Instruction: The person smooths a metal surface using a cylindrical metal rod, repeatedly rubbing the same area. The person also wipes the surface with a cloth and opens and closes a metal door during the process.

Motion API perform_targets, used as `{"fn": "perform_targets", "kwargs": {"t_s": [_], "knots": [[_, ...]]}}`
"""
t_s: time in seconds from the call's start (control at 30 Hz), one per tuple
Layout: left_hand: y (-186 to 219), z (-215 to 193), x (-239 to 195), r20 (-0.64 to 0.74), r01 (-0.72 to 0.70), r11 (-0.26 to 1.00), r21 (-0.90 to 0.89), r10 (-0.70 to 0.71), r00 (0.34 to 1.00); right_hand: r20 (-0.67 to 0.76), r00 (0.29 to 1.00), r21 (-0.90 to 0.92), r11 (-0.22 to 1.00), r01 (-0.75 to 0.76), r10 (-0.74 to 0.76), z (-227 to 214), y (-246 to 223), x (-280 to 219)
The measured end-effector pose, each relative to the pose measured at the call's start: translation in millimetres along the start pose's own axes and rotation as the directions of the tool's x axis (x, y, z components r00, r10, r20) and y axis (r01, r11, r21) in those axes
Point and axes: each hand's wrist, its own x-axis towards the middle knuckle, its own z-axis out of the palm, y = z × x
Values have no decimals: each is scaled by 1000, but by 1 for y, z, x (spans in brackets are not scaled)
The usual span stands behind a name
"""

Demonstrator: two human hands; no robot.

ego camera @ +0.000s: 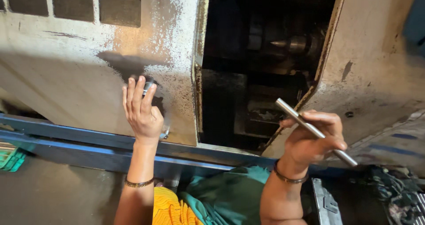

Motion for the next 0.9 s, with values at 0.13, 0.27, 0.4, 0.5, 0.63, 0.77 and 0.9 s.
{"fn": "perform_targets", "kwargs": {"t_s": [0.13,0.27,0.4,0.5,0.63,0.77,0.9], "knots": [[3,2,-2,-8,9,996,93,-8,1000,171,985,-43,999,-12,19,18,-7,13],[3,6,-7,-32,35,996,84,-33,999,405,914,-209,976,55,35,35,19,33],[2,14,-4,-64,39,999,8,-38,997,565,791,-173,971,-163,233,63,85,43],[-2,14,-7,-59,41,999,13,-40,997,517,739,-39,874,-485,433,91,156,37],[-3,12,-10,-38,47,999,8,-46,998,453,613,313,528,-790,647,123,255,30],[-4,11,-8,-42,28,999,-18,-29,999,406,487,397,331,-856,773,150,334,19],[-4,11,-10,-40,18,1000,-25,-19,999,342,393,176,352,-919,854,177,398,1]]}}
